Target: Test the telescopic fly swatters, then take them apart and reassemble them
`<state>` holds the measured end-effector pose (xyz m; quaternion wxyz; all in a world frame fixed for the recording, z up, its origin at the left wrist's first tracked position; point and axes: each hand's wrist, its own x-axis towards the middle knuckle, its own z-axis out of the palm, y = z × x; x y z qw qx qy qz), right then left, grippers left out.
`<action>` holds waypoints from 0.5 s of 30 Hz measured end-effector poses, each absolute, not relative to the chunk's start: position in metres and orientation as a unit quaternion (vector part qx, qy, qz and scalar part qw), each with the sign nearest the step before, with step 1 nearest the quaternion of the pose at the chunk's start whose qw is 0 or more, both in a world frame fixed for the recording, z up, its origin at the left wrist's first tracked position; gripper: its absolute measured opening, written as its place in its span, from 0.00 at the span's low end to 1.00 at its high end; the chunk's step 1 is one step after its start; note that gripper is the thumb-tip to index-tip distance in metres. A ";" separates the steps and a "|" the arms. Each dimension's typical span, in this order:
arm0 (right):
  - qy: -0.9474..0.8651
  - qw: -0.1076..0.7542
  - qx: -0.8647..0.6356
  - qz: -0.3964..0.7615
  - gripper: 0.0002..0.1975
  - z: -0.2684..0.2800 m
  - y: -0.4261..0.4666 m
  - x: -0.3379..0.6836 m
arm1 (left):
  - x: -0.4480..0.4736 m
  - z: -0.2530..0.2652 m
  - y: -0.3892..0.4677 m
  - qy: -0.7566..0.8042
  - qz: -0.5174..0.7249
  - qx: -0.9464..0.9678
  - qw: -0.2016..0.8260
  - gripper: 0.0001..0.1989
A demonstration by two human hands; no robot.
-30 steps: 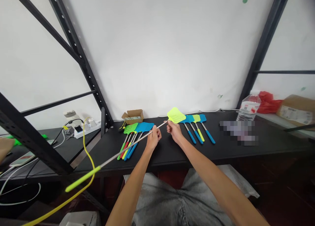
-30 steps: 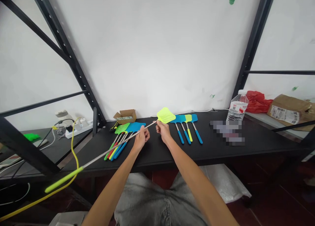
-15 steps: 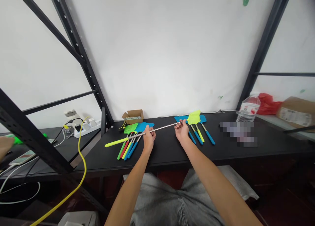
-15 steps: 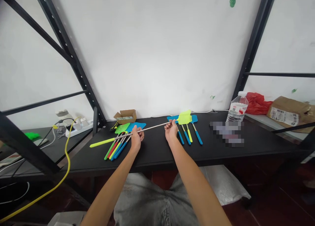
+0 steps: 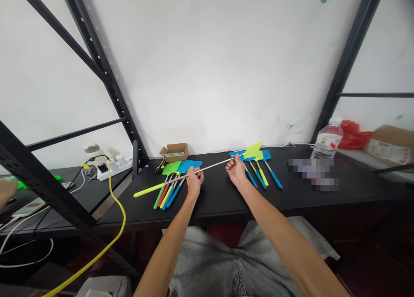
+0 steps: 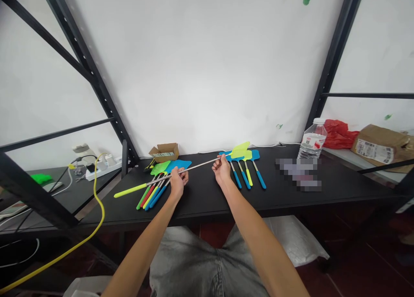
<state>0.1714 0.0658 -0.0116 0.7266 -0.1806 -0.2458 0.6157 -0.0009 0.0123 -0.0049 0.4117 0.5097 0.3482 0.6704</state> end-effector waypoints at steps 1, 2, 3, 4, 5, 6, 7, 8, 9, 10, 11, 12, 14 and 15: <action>-0.252 0.724 -0.184 0.616 0.19 -0.011 0.065 0.171 | -0.001 -0.005 0.013 0.349 0.670 0.510 0.411 0.24; -0.260 0.721 -0.189 0.614 0.20 -0.011 0.065 0.170 | -0.002 -0.006 0.013 0.351 0.670 0.508 0.412 0.24; -0.268 0.718 -0.196 0.612 0.20 -0.010 0.064 0.169 | -0.002 -0.006 0.014 0.353 0.670 0.505 0.413 0.24; -0.276 0.715 -0.204 0.609 0.20 -0.010 0.064 0.169 | -0.002 -0.006 0.014 0.355 0.671 0.501 0.416 0.24; -0.282 0.712 -0.210 0.608 0.19 -0.009 0.063 0.168 | -0.002 -0.006 0.014 0.356 0.671 0.496 0.421 0.23; -0.286 0.708 -0.214 0.609 0.19 -0.009 0.062 0.167 | -0.002 -0.005 0.014 0.356 0.671 0.491 0.427 0.23; -0.290 0.705 -0.215 0.611 0.19 -0.008 0.062 0.166 | -0.001 -0.005 0.013 0.355 0.671 0.486 0.433 0.23; -0.294 0.701 -0.215 0.614 0.19 -0.008 0.061 0.165 | -0.001 -0.004 0.013 0.354 0.670 0.483 0.439 0.23; -0.299 0.695 -0.215 0.617 0.19 -0.008 0.060 0.163 | 0.000 -0.004 0.013 0.354 0.670 0.481 0.442 0.23; -0.308 0.689 -0.214 0.621 0.19 -0.008 0.058 0.162 | 0.001 -0.003 0.012 0.354 0.668 0.480 0.444 0.23; -0.319 0.681 -0.212 0.624 0.19 -0.008 0.057 0.159 | 0.002 -0.003 0.012 0.355 0.667 0.481 0.445 0.22; -0.333 0.672 -0.211 0.627 0.19 -0.008 0.055 0.157 | 0.003 -0.002 0.011 0.358 0.664 0.484 0.444 0.23; -0.369 0.646 -0.211 0.634 0.19 -0.007 0.052 0.151 | 0.005 -0.002 0.011 0.360 0.655 0.497 0.441 0.23; -0.388 0.632 -0.212 0.637 0.20 -0.007 0.050 0.148 | 0.006 -0.002 0.010 0.359 0.650 0.506 0.439 0.23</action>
